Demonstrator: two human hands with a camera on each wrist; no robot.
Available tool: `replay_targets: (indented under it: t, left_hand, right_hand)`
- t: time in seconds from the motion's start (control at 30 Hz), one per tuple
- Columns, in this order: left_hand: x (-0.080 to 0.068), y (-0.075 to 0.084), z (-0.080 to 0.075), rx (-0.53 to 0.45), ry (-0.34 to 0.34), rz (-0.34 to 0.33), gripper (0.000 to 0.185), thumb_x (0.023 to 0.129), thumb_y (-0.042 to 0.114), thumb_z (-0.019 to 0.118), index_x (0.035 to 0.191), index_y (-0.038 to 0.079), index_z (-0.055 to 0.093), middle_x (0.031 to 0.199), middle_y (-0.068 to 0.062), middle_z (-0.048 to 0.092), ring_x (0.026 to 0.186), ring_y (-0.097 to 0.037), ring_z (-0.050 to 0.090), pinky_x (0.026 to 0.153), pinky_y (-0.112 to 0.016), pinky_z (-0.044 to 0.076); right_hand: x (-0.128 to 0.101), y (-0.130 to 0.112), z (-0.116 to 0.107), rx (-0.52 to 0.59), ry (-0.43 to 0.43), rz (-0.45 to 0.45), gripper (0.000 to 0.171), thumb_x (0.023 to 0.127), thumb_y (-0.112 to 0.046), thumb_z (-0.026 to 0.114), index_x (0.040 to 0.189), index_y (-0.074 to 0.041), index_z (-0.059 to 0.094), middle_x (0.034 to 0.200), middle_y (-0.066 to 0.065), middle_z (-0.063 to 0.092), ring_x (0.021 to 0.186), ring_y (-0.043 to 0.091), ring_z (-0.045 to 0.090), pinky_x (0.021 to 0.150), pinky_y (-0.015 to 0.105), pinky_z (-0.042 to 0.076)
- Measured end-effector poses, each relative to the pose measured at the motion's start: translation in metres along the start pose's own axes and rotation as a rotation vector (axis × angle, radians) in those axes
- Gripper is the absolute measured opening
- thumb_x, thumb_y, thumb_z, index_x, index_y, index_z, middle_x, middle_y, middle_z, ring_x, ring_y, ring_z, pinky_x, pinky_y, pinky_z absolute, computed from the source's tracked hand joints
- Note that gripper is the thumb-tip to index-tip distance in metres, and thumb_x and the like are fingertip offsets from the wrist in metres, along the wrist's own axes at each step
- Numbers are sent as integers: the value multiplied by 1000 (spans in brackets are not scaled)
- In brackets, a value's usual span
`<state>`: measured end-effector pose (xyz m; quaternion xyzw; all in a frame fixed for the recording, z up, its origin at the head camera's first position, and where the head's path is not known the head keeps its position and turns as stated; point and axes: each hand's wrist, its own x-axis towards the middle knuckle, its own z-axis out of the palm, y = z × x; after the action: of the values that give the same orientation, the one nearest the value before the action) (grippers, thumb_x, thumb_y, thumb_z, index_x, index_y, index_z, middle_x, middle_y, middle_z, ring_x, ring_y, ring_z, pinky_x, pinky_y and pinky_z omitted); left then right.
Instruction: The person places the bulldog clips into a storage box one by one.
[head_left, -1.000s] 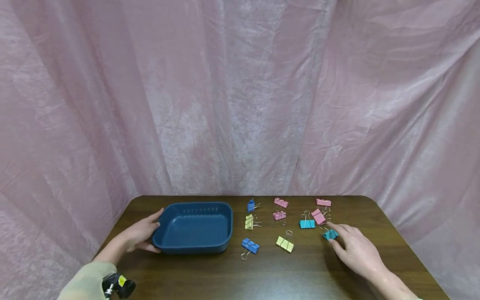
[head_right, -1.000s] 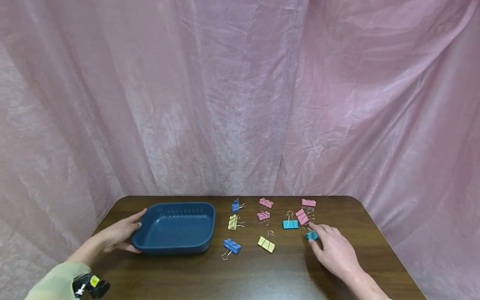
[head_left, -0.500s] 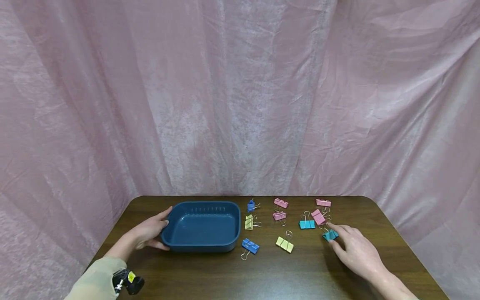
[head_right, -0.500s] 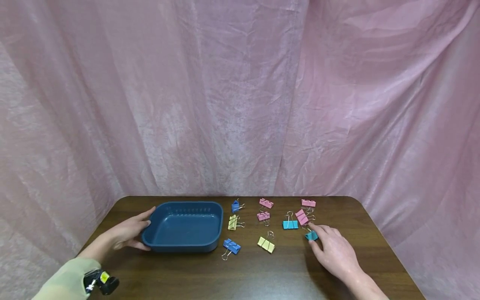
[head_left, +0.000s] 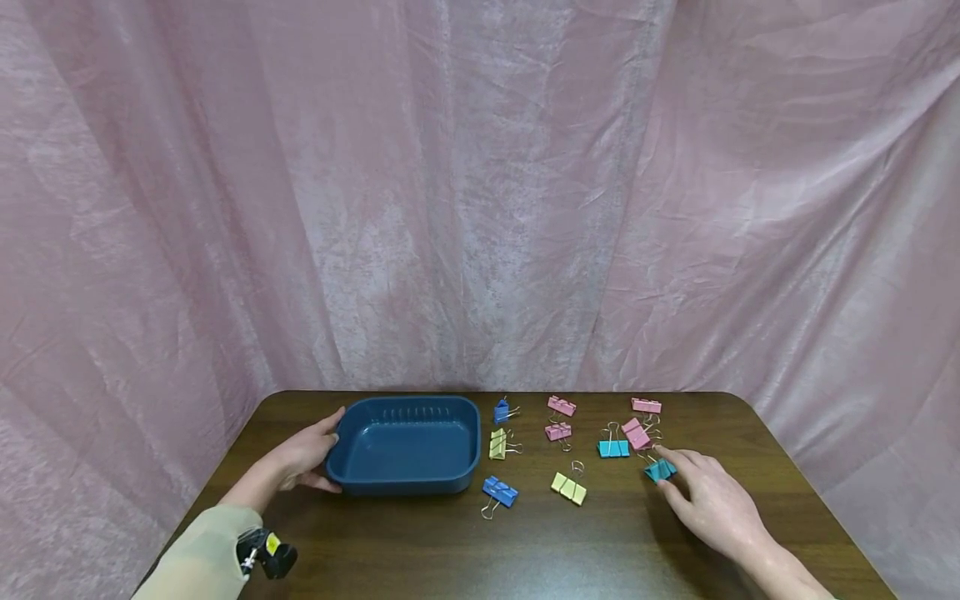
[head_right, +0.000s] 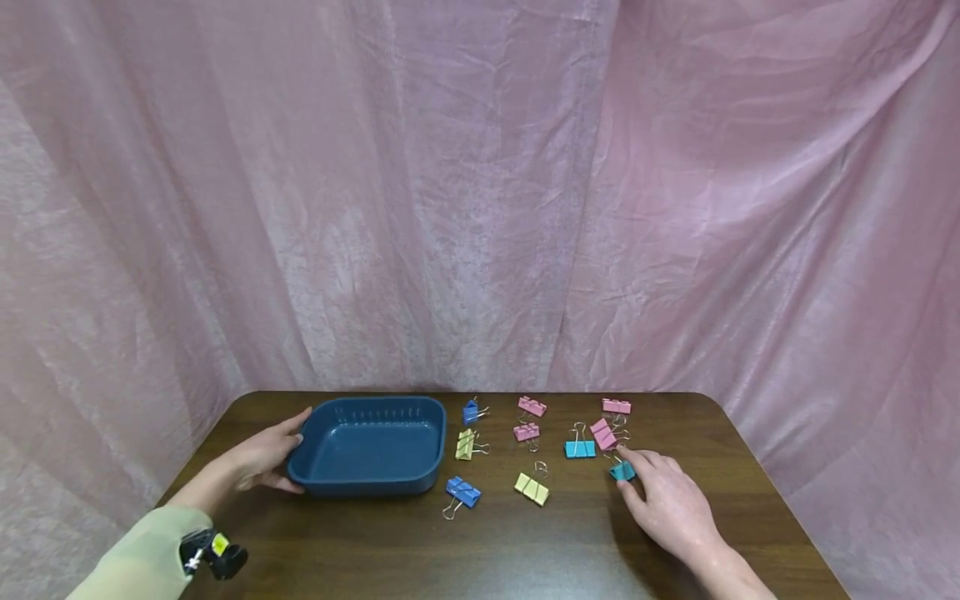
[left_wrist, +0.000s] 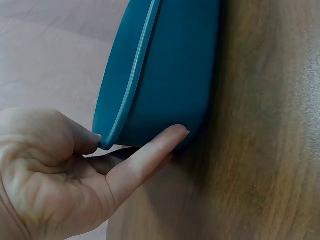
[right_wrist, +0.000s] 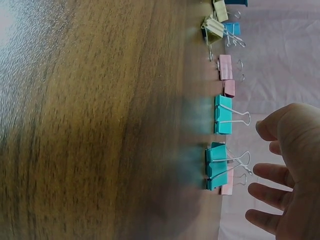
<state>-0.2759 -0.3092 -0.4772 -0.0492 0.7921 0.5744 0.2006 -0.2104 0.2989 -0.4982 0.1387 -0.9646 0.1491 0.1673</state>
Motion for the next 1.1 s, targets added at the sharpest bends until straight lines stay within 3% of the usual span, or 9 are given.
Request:
replay_targets:
  t: [0.2, 0.43, 0.7, 1.1]
  left_hand:
    - [3, -5, -10, -59, -61, -11, 63, 111, 6, 25, 165, 17, -5, 160, -38, 3, 120, -54, 53, 74, -60, 60]
    - [-1, -7, -18, -168, -151, -26, 70, 108, 2, 28, 165, 20, -7, 157, -42, 7, 131, -61, 42, 80, -64, 56]
    - [-2, -5, -20, -223, -168, -37, 71, 107, -1, 29, 165, 21, -6, 157, -41, 6, 130, -63, 42, 84, -66, 54]
    - [-4, -2, -19, -226, -165, -47, 71, 107, -2, 29, 165, 20, -6, 157, -42, 6, 130, -62, 42, 86, -65, 54]
  right_hand:
    - [-1, 1, 1, -1, 8, -7, 52, 92, -26, 75, 141, -12, 61, 129, 12, 66, 119, 41, 59, 91, 61, 50]
    - [1, 1, 1, -10, 16, -22, 52, 91, -26, 76, 140, -13, 62, 128, 12, 66, 117, 42, 60, 90, 64, 48]
    - [6, 4, -3, 6, -2, -16, 53, 92, -24, 75, 142, -12, 60, 129, 14, 66, 119, 44, 58, 91, 67, 47]
    - [11, 18, -9, 55, -15, 34, 52, 97, -26, 69, 143, -6, 57, 135, 22, 60, 122, 49, 53, 94, 67, 45]
